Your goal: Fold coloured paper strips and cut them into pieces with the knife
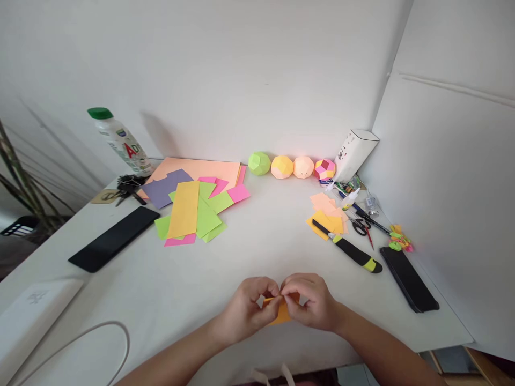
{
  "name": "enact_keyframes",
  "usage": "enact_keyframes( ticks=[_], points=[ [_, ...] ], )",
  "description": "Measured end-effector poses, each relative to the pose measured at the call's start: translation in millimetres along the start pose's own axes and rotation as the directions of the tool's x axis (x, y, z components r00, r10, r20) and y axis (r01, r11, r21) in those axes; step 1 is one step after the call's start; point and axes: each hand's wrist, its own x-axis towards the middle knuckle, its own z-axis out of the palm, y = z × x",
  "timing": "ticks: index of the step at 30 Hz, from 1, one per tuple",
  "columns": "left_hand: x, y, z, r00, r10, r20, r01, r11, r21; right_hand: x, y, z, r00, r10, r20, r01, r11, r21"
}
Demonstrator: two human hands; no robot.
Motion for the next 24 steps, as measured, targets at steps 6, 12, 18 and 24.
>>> enact_keyframes(
  ticks=[6, 12, 18, 24],
  points=[
    [2.5, 5.5, -13.0, 0.987, -0.158, -0.037, 0.154, 0.985, -0.082, 0.1, 9.9, -26.0, 0.991, 0.129, -0.037, -0.131, 0.99, -0.05],
    [5.7, 2.5, -10.7, 0.97, -0.24, -0.04, 0.232, 0.962, -0.143, -0.6, 5.9, -26.1, 0.962, 0.247, -0.115, -0.236, 0.966, 0.103],
    [5.6, -1.1, -3.1, 0.975, -0.22, -0.019, 0.216, 0.969, -0.121, -2.7, 0.0, 0.2, 0.922, 0.38, 0.074, -0.387, 0.908, 0.162],
    [5.0, 2.7, -7.9, 0.982, -0.19, -0.018, 0.189, 0.981, -0.037, -2.4, 0.9, 0.0, 0.933, 0.361, 0.012, -0.357, 0.916, 0.186]
  ],
)
